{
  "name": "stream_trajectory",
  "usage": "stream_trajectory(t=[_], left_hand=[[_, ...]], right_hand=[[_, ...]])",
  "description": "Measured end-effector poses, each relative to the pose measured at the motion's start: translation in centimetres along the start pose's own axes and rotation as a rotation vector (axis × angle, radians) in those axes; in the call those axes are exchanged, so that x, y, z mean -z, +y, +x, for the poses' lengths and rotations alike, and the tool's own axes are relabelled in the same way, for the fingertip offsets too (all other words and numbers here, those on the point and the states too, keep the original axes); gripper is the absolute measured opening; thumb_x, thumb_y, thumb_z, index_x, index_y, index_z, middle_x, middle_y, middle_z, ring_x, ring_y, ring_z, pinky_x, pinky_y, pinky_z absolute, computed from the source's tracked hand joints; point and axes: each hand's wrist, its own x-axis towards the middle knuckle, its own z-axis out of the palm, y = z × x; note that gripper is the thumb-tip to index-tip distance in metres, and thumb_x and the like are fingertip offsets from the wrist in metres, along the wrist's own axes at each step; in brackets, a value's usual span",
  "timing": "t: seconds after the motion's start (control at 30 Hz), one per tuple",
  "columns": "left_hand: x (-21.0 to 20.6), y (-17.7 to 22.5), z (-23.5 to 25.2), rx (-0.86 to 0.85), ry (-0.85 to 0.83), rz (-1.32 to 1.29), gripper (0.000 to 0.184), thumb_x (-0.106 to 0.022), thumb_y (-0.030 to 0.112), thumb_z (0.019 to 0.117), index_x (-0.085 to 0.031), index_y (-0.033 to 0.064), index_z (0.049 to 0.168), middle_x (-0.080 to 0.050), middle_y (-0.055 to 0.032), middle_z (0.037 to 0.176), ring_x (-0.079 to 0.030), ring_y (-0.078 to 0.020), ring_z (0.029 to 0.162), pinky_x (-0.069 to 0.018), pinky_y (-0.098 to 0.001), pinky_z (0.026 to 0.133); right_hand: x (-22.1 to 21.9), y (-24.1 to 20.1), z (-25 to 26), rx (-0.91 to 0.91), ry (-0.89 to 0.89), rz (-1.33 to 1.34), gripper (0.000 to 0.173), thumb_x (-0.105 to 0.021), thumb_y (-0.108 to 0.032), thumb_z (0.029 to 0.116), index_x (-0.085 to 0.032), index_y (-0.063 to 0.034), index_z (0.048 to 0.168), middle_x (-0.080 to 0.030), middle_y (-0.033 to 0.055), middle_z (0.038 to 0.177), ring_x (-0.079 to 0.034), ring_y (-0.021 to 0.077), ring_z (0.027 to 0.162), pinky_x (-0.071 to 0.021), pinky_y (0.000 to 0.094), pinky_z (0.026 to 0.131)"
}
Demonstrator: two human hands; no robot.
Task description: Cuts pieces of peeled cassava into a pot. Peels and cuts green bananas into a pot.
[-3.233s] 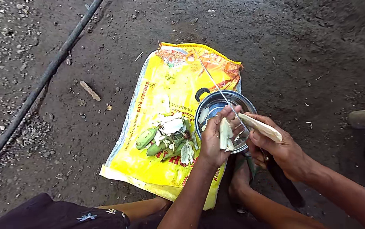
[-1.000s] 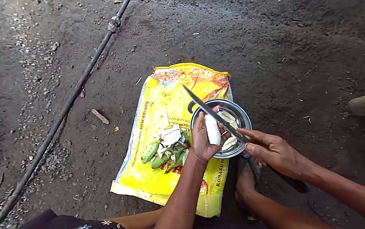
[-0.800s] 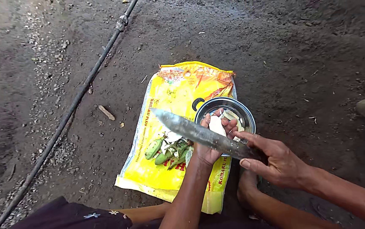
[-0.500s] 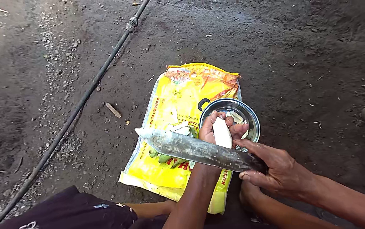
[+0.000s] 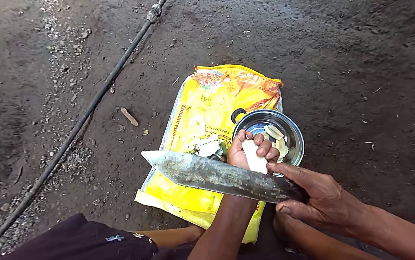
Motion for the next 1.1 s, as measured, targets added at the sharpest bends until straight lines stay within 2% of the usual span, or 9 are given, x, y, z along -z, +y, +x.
stream_trajectory(t=[0.2,0.37,0.53,0.7,0.8,0.87,0.97,1.1], left_hand=[[-0.1,0.2,-0.2,-0.04,0.018,0.072,0.057,-0.015,0.047,0.107,-0.049,0.0184,0.073,-0.052,0.0034,0.056,-0.055,-0.0104,0.046,-0.0469,-0.023,0.046],[-0.1,0.2,-0.5,-0.076,-0.041,0.1,0.056,-0.015,0.045,0.1073,-0.05,0.0183,0.073,-0.053,0.0029,0.058,-0.055,-0.0109,0.048,-0.0472,-0.0232,0.047],[0.0,0.1,-0.8,-0.079,-0.073,0.1,0.055,-0.017,0.042,0.1061,-0.049,0.02,0.067,-0.052,0.0037,0.056,-0.054,-0.0108,0.047,-0.0458,-0.0238,0.047],[0.0,-0.3,-0.9,-0.094,-0.083,0.099,0.055,-0.018,0.041,0.1062,-0.049,0.0198,0.066,-0.052,0.0036,0.056,-0.053,-0.0105,0.047,-0.0446,-0.0236,0.047],[0.5,-0.3,-0.8,-0.093,-0.128,0.107,0.054,-0.019,0.039,0.1063,-0.05,0.0197,0.066,-0.053,0.0034,0.058,-0.054,-0.0111,0.049,-0.0453,-0.0242,0.049],[1.1,-0.6,-0.7,-0.078,-0.188,0.074,0.052,-0.025,0.037,0.1054,-0.053,0.0181,0.067,-0.055,0.0018,0.059,-0.057,-0.0126,0.052,-0.0476,-0.0257,0.052],[0.1,-2.2,-1.9,-0.108,-0.106,-0.065,0.044,-0.034,0.035,0.1043,-0.053,0.015,0.07,-0.052,0.0024,0.059,-0.056,-0.0109,0.052,-0.0489,-0.0225,0.052],[0.3,-1.7,-1.3,-0.1,-0.141,-0.005,0.045,-0.032,0.036,0.1059,-0.053,0.0147,0.073,-0.054,0.0008,0.063,-0.059,-0.0132,0.057,-0.0511,-0.0248,0.056]], right_hand=[[-0.2,0.1,0.1,-0.019,-0.023,0.018,0.062,-0.056,-0.049,0.1024,-0.056,-0.0006,0.141,-0.07,0.0152,0.115,-0.066,0.0087,0.101,-0.0519,0.0178,0.09],[-0.3,-0.1,0.3,-0.026,-0.042,0.03,0.063,-0.055,-0.05,0.1024,-0.056,-0.0022,0.142,-0.07,0.0146,0.113,-0.066,0.0087,0.098,-0.0519,0.0175,0.087],[-0.5,-0.2,0.2,-0.009,-0.032,0.081,0.061,-0.055,-0.049,0.1027,-0.056,-0.0008,0.14,-0.069,0.0141,0.122,-0.065,0.0071,0.111,-0.0499,0.0174,0.097],[-0.8,0.0,0.0,0.003,-0.026,0.15,0.06,-0.055,-0.047,0.1035,-0.055,0.0009,0.139,-0.068,0.0141,0.124,-0.063,0.0051,0.115,-0.0487,0.0167,0.1],[-1.0,0.0,-0.2,0.009,0.0,0.109,0.059,-0.055,-0.048,0.1033,-0.056,-0.0008,0.138,-0.069,0.0142,0.121,-0.065,0.0066,0.112,-0.0498,0.0174,0.097],[-1.1,0.0,-0.1,0.01,0.025,0.082,0.056,-0.055,-0.048,0.1031,-0.058,-0.0012,0.134,-0.069,0.0138,0.117,-0.065,0.0064,0.109,-0.0502,0.0167,0.095],[-0.5,0.2,0.4,-0.015,0.029,0.101,0.049,-0.055,-0.044,0.1042,-0.059,-0.0007,0.128,-0.069,0.012,0.11,-0.065,0.0035,0.103,-0.0519,0.0154,0.09],[-0.1,0.1,0.2,-0.053,0.01,0.149,0.058,-0.054,-0.047,0.1039,-0.055,-0.0003,0.137,-0.07,0.0114,0.113,-0.066,0.0029,0.102,-0.0534,0.0166,0.09]])
